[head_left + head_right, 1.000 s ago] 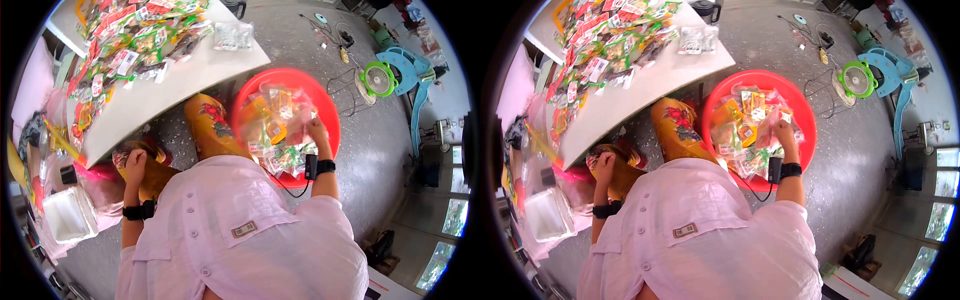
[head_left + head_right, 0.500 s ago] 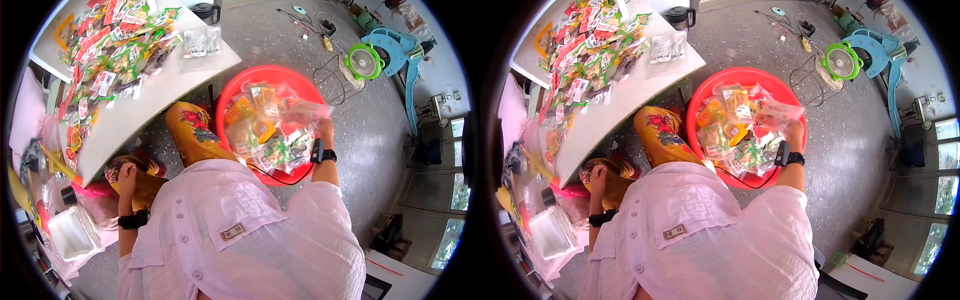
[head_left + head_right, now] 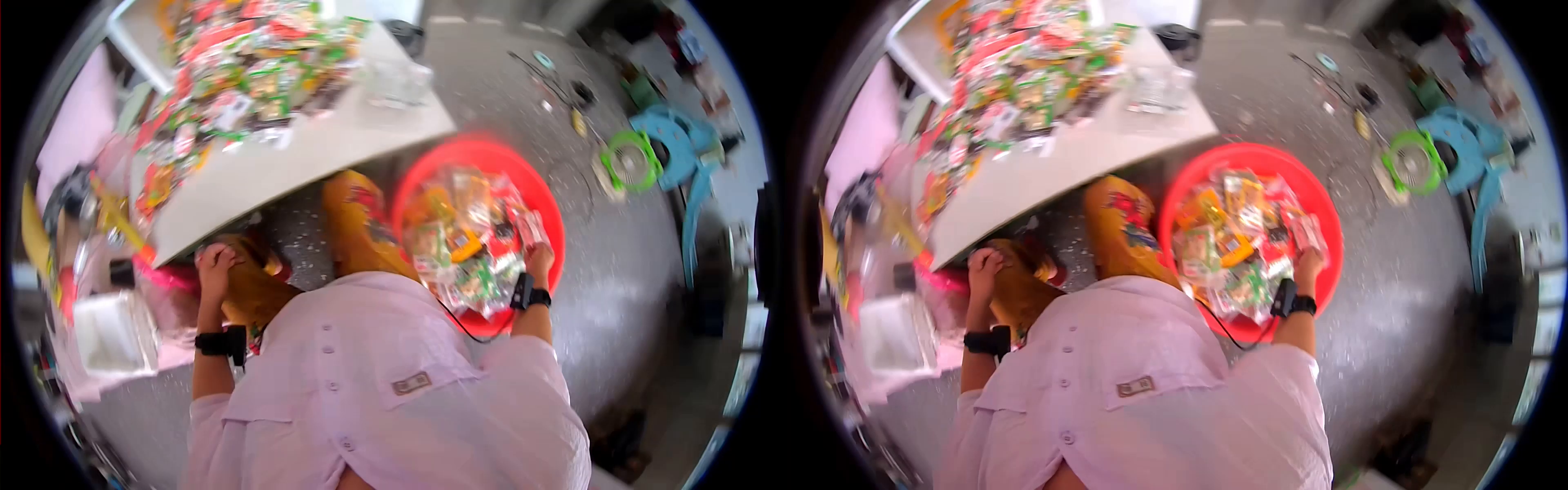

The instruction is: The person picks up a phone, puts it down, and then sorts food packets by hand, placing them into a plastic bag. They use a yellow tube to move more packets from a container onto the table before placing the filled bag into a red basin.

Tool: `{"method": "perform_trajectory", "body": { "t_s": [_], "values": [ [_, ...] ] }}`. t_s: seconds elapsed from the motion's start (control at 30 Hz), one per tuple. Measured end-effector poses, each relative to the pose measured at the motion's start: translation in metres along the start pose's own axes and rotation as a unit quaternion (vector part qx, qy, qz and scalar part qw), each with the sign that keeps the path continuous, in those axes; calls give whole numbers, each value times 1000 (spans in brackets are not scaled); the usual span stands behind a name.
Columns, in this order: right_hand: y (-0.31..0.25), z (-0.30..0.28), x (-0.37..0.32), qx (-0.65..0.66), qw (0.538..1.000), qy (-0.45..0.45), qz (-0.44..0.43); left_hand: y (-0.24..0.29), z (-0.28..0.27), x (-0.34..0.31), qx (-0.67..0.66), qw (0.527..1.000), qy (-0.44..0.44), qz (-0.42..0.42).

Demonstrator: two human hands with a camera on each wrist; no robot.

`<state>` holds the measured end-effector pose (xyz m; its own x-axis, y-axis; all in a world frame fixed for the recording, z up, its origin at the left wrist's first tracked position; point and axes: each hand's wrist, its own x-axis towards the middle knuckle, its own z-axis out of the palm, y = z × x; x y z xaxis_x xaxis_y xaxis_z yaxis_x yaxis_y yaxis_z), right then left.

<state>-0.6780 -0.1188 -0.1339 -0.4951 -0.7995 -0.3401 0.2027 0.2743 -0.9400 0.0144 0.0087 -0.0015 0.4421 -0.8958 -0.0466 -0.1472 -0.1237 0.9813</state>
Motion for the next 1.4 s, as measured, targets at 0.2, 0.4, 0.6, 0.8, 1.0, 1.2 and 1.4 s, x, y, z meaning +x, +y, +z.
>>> {"method": "perform_trajectory", "body": {
  "t_s": [0.2,0.4,0.6,0.8,1.0,1.2,1.4],
  "values": [
    [-83,191,-89,-40,991,-123,-29,-10,-73,-6,190,961,174,101],
    [-64,311,-145,-175,911,-328,-179,-16,-188,-34,466,788,382,123],
    [-38,374,-206,-211,823,-378,-368,-21,-298,-69,604,599,515,-104],
    [-16,388,-205,-236,755,-380,-479,-87,-368,-96,506,752,337,-255],
    [-22,385,-212,-242,770,-382,-449,-67,-348,-92,547,724,344,-242],
    [-19,385,-209,-245,775,-373,-449,-56,-357,-88,556,724,378,-156],
    [-36,393,-217,-243,775,-412,-412,32,-269,-40,462,824,328,5]
  ]
}}
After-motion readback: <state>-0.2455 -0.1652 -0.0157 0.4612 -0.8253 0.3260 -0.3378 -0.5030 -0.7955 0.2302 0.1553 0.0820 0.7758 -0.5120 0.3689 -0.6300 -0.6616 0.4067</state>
